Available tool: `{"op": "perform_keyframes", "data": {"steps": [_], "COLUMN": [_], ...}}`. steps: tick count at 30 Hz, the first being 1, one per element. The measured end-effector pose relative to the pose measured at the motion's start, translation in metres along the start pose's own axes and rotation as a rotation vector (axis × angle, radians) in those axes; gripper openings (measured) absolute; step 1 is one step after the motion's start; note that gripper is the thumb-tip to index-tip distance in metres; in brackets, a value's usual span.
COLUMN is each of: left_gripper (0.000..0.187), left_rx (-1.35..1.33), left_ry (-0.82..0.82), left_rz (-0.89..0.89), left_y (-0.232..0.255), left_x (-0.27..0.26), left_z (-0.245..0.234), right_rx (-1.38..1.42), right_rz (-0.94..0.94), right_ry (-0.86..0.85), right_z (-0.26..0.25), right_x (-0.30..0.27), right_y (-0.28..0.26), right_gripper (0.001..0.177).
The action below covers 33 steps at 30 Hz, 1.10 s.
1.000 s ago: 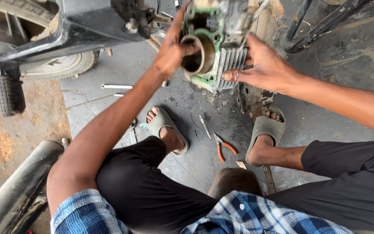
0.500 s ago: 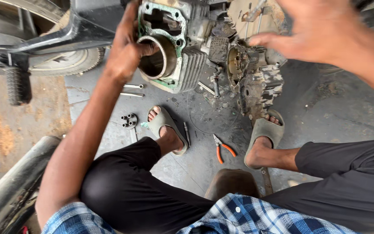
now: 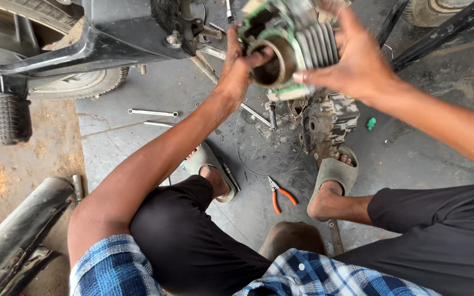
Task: The person assembles a motorcycle engine by hand and using tools, installing the cylinder and cylinder head, and tightening bolts with a wrench.
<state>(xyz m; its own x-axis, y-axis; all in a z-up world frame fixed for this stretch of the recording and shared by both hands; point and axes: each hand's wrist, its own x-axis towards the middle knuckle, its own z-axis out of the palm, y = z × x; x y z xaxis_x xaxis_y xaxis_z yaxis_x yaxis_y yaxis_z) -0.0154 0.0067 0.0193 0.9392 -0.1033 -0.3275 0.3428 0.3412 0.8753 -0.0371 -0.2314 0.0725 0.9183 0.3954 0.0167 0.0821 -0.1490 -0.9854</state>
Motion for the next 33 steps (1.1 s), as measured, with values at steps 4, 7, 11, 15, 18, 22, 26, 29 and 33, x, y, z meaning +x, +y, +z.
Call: {"op": "perform_keyframes", "data": {"steps": [4,7,11,15,18,22,26,29,33], "left_gripper": [0.113,0.112,0.105,0.098,0.099,0.101,0.151,0.149,0.127], "left_rx": [0.245,0.302,0.536,0.584,0.536,0.726,1.060,1.357,1.253], "left_ry": [-0.118,-0.143,-0.235,-0.401,-0.478,-0.464,-0.493,-0.360,-0.483], "left_rz": [0.086,0.047,0.033,0.180,0.317,0.369,0.712,0.633,0.658], "left_y": [-0.007,-0.007,-0.009,-0.005,0.003,0.011,0.001,0.003,0.009], "left_x": [0.011,0.013,0.026,0.046,0.043,0.029,0.020,0.013,0.005], "left_z": [-0.009,-0.015,-0.027,-0.038,-0.041,-0.034,-0.014,-0.002,-0.002], "right_rx": [-0.659,-0.753,-0.779,-0.765,-0.799,-0.792,-0.737,-0.423,-0.520], "right_rz": [-0.126,-0.142,0.226,-0.028,-0.249,-0.351,-0.281,-0.048,-0.178], "right_ry": [0.087,0.077,0.040,0.048,0.080,0.113,0.103,-0.036,-0.048], "right_z": [-0.009,-0.017,-0.012,-0.006,-0.005,0.008,0.018,0.015,0.020], "right_x": [-0.003,-0.005,-0.006,-0.004,0.002,-0.001,-0.011,-0.020,-0.033], "right_y": [0.015,0.006,-0.007,0.016,0.030,0.038,0.025,0.013,0.016], "right_gripper": [0.119,0.119,0.122,0.121,0.122,0.119,0.123,0.111,0.092]}}
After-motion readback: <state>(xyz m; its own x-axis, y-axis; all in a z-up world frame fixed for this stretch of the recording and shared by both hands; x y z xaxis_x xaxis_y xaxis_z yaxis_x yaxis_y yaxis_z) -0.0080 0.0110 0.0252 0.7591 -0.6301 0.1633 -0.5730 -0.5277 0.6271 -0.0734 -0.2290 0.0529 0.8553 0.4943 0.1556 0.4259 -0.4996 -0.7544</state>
